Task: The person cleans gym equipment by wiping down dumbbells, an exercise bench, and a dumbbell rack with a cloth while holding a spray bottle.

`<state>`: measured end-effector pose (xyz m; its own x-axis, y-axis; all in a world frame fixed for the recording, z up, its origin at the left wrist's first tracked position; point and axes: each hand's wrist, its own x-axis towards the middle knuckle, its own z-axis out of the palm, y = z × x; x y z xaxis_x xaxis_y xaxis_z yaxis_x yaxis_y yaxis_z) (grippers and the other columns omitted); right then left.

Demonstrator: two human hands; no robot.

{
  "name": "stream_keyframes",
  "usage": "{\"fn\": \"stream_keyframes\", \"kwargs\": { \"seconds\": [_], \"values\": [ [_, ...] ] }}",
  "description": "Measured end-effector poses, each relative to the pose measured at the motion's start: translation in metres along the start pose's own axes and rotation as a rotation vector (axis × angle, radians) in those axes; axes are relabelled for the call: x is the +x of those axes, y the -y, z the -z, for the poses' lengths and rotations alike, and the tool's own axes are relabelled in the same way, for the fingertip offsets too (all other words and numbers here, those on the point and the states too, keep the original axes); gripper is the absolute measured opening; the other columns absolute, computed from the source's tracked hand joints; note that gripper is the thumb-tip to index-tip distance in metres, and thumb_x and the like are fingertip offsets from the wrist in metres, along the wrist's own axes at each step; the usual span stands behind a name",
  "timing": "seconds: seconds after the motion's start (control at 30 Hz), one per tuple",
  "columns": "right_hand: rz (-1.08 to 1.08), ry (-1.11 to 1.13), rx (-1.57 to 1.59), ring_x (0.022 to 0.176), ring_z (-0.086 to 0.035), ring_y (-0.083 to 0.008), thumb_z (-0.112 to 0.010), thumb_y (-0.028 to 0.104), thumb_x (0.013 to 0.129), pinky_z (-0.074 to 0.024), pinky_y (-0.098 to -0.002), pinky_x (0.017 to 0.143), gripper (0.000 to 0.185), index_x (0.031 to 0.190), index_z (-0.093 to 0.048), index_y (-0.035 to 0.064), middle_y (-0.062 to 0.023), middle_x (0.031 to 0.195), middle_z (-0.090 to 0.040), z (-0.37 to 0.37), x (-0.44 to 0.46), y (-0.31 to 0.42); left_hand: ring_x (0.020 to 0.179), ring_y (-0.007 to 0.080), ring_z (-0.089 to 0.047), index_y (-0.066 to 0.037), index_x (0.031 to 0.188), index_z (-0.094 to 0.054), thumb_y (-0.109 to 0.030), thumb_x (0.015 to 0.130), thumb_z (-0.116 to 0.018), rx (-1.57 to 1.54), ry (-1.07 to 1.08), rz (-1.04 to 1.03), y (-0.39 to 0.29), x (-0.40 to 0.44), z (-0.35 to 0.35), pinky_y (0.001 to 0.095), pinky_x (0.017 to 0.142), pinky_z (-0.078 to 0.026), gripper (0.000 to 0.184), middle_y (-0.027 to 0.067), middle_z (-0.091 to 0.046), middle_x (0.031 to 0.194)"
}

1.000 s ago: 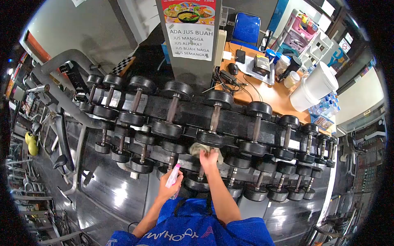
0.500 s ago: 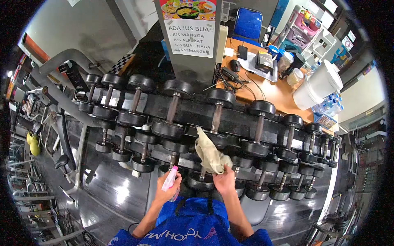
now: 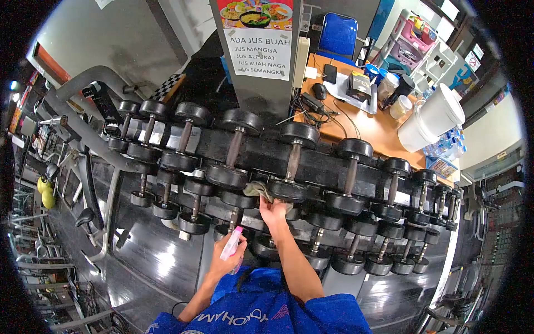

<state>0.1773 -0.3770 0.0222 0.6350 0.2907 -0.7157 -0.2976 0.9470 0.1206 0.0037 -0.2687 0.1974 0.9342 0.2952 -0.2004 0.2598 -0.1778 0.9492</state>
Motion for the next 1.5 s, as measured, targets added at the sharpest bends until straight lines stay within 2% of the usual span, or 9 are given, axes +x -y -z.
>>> {"fn": "stream_keyframes", "kwargs": {
  "seconds": [0.27,0.43,0.83,0.9,0.93,1.03,1.2,1.43,1.5],
  "values": [
    [-0.166,0.059,0.042,0.118,-0.058,-0.0347,-0.035,0.007,0.103,-0.0483,-0.0398,0.106,0.032,0.122,-0.049,-0.0145,-0.0279,0.124,-0.058,-0.008,-0.058,0.04,0.066,0.0169,-0.065,-0.001,0.092,-0.067,-0.008,0.084,-0.07,0.0,0.007,0.008,-0.002,0.005,0.0,0.031,0.061,-0.05,0.011,0.01,-0.067,0.076],
    [-0.235,0.108,-0.16,0.108,-0.063,-0.0321,-0.036,0.007,0.104,-0.0544,-0.0385,0.098,0.029,0.118,-0.05,-0.0123,-0.0234,0.115,-0.061,-0.03,-0.099,0.089,0.069,0.016,-0.065,-0.001,0.094,-0.067,-0.008,0.085,-0.07,-0.011,0.024,-0.018,-0.004,0.011,0.0,0.0307,0.063,-0.051,0.012,0.0098,-0.068,0.079],
    [0.203,0.271,-0.46,0.116,-0.06,-0.0251,-0.038,0.013,0.104,-0.049,-0.039,0.103,0.027,0.123,-0.054,0.0018,-0.0126,0.123,-0.063,-0.067,-0.167,0.15,0.07,0.0278,-0.068,-0.003,0.093,-0.067,-0.01,0.085,-0.069,0.089,0.062,-0.088,0.02,0.005,-0.008,0.0362,0.063,-0.052,0.011,0.014,-0.068,0.077],
    [0.217,0.236,-0.561,0.119,-0.058,-0.0243,-0.037,0.014,0.104,-0.0465,-0.0402,0.105,0.029,0.125,-0.054,0.0034,-0.0114,0.125,-0.062,-0.08,-0.197,0.133,0.064,0.0196,-0.066,-0.003,0.092,-0.067,-0.012,0.085,-0.069,0.219,0.082,-0.111,0.036,0.007,-0.013,0.0326,0.059,-0.05,0.012,0.0108,-0.066,0.071],
    [0.266,0.227,-0.625,0.124,-0.055,-0.022,-0.04,0.017,0.105,-0.0423,-0.0399,0.106,0.031,0.13,-0.052,0.0036,-0.0089,0.129,-0.06,-0.075,-0.202,0.132,0.061,0.0154,-0.065,-0.003,0.091,-0.068,-0.013,0.085,-0.068,0.284,0.085,-0.123,0.044,0.008,-0.015,0.0307,0.057,-0.05,0.012,0.0092,-0.065,0.068],
    [0.454,0.26,-1.077,0.122,-0.055,-0.0184,-0.048,0.021,0.103,-0.0417,-0.0346,0.104,0.035,0.133,-0.051,0.0016,-0.0063,0.129,-0.06,-0.055,-0.223,0.132,0.073,0.0392,-0.066,-0.001,0.088,-0.064,-0.016,0.086,-0.066,0.26,0.104,-0.04,0.065,0.007,-0.021,0.0422,0.063,-0.051,0.015,0.0216,-0.065,0.075],
    [0.502,0.153,-1.67,0.115,-0.057,-0.0213,-0.071,0.02,0.09,-0.0421,-0.0316,0.099,0.052,0.133,-0.051,0.0005,-0.0073,0.122,-0.063,-0.028,-0.252,0.139,0.073,0.0399,-0.067,-0.001,0.092,-0.066,-0.017,0.085,-0.065,0.23,0.145,-0.064,0.076,0.007,-0.026,0.0428,0.064,-0.052,0.017,0.0219,-0.066,0.077],
    [0.878,-0.098,-2.517,0.102,-0.057,-0.0462,-0.068,0.003,0.079,-0.0468,-0.0468,0.089,0.055,0.13,-0.047,-0.0008,-0.0269,0.113,-0.062,0.024,-0.28,0.125,0.075,0.0312,-0.07,-0.004,0.094,-0.068,-0.017,0.086,-0.066,0.26,0.19,-0.124,0.082,0.009,-0.027,0.0379,0.069,-0.053,0.015,0.0165,-0.069,0.082],
    [0.971,-0.054,-2.539,0.1,-0.058,-0.0417,-0.063,-0.005,0.073,-0.0464,-0.047,0.089,0.038,0.11,-0.062,0.0008,-0.02,0.109,-0.064,0.023,-0.29,0.121,0.074,0.0308,-0.069,-0.005,0.094,-0.068,-0.017,0.086,-0.066,0.255,0.209,-0.116,0.083,0.008,-0.026,0.0375,0.068,-0.053,0.015,0.016,-0.069,0.081]
  ]
}}
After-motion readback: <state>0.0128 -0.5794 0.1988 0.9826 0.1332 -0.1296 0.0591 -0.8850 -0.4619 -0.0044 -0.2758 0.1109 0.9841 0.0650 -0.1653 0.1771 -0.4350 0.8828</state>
